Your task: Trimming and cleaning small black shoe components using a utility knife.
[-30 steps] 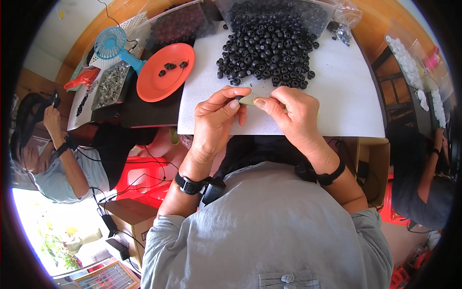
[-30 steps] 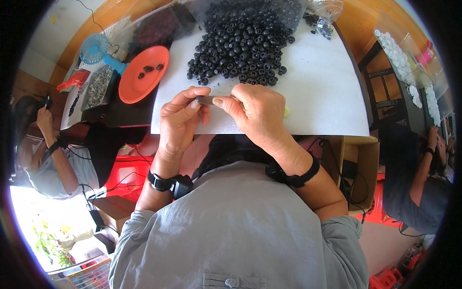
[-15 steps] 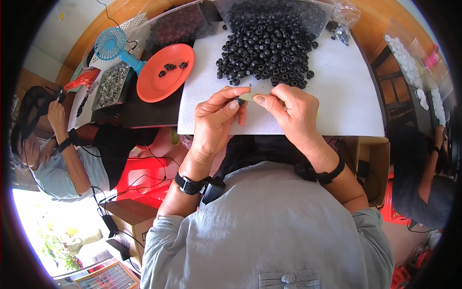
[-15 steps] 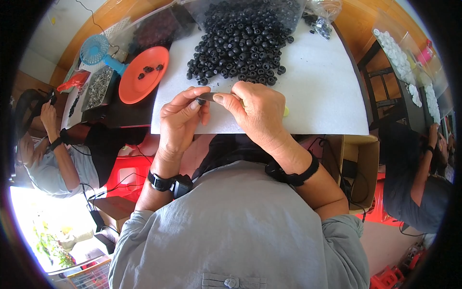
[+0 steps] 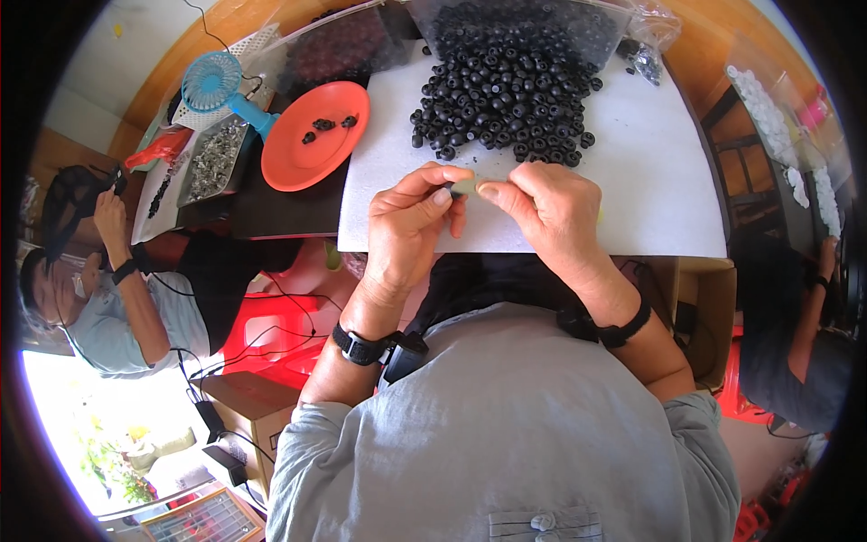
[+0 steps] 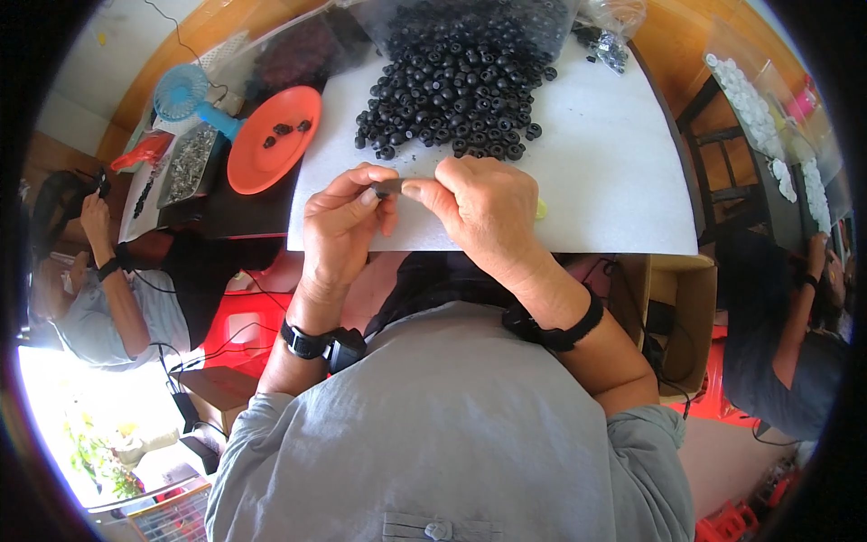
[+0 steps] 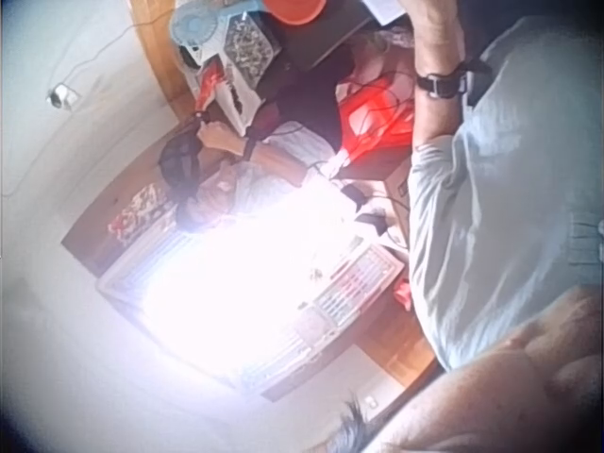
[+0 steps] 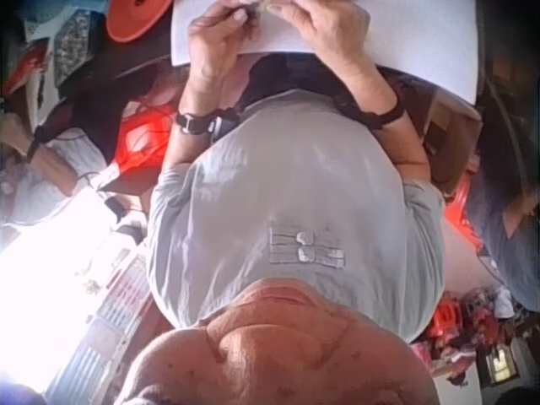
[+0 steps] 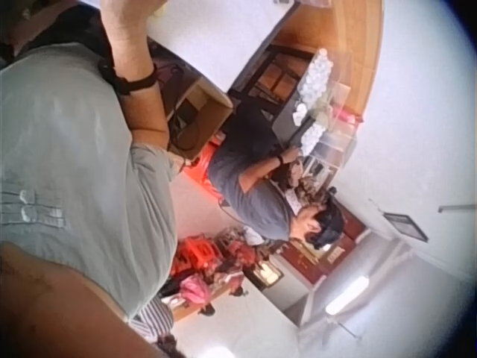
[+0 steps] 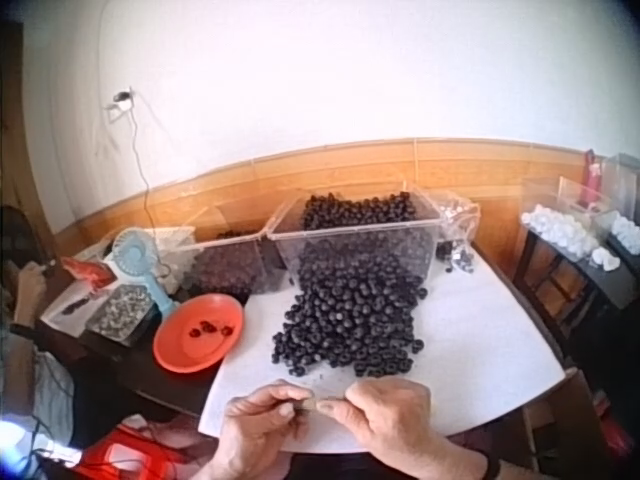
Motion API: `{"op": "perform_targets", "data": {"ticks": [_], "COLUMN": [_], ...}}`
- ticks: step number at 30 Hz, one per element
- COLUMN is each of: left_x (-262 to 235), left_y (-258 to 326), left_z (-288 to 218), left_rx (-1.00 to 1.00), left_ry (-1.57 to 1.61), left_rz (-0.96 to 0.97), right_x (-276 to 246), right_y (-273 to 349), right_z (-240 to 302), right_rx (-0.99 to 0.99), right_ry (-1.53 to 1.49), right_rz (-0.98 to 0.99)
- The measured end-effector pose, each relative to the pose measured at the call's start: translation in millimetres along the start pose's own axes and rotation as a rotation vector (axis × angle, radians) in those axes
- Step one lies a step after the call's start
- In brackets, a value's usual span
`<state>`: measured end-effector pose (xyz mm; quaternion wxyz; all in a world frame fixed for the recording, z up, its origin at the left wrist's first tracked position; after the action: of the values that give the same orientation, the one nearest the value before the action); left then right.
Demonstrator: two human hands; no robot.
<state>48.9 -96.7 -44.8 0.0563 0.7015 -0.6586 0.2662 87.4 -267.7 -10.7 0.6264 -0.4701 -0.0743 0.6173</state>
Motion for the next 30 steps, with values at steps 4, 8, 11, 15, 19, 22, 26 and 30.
{"op": "perform_targets", "data": {"ticks": [4,8,11,15,19,22,26,30], "left_x": [-0.3,-2.8,-23.5,-85.9,-97.6,-62.3,9.6,19.8], "left_y": [-1.2,-4.3,-25.4,-61.6,-74.6,-65.3,-46.3,-47.4], "left_z": [-1.7,-21.9,-68.6,-109.5,-101.2,-82.2,-50.8,-32.9], "left_rx": [-0.047,0.019,0.238,0.378,0.422,0.635,0.710,0.690], "left_ry": [0.015,-0.144,-0.524,-0.858,-1.317,-1.572,-1.486,-1.544], "left_rz": [-0.025,-0.091,-0.166,-0.183,-0.090,0.123,0.409,0.461], "right_x": [-1.8,-4.6,-3.8,-8.4,-8.1,-7.2,-10.7,-8.9], "right_y": [3.6,7.8,11.6,10.8,11.4,11.6,12.7,12.8], "right_z": [5.3,4.9,1.4,7.3,7.7,4.3,1.9,3.7], "right_rx": [-0.089,-0.130,-0.191,-0.184,-0.188,-0.183,-0.206,-0.206], "right_ry": [0.000,0.008,0.009,0.008,0.012,-0.003,-0.051,-0.037], "right_rz": [-0.014,-0.039,-0.047,-0.038,-0.042,-0.047,-0.077,-0.056]}}
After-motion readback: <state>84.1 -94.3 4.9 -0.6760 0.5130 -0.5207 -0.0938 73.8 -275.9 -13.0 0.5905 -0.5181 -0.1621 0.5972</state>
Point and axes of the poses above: each hand's wrist, its own y-axis away from the middle knuckle, its own x-axis out of the palm, z = x × y, the point moved 5 cm from there along -y, towards the middle knuckle, and after that the axes turned 9 degrees about x, right-handed, at the moved point
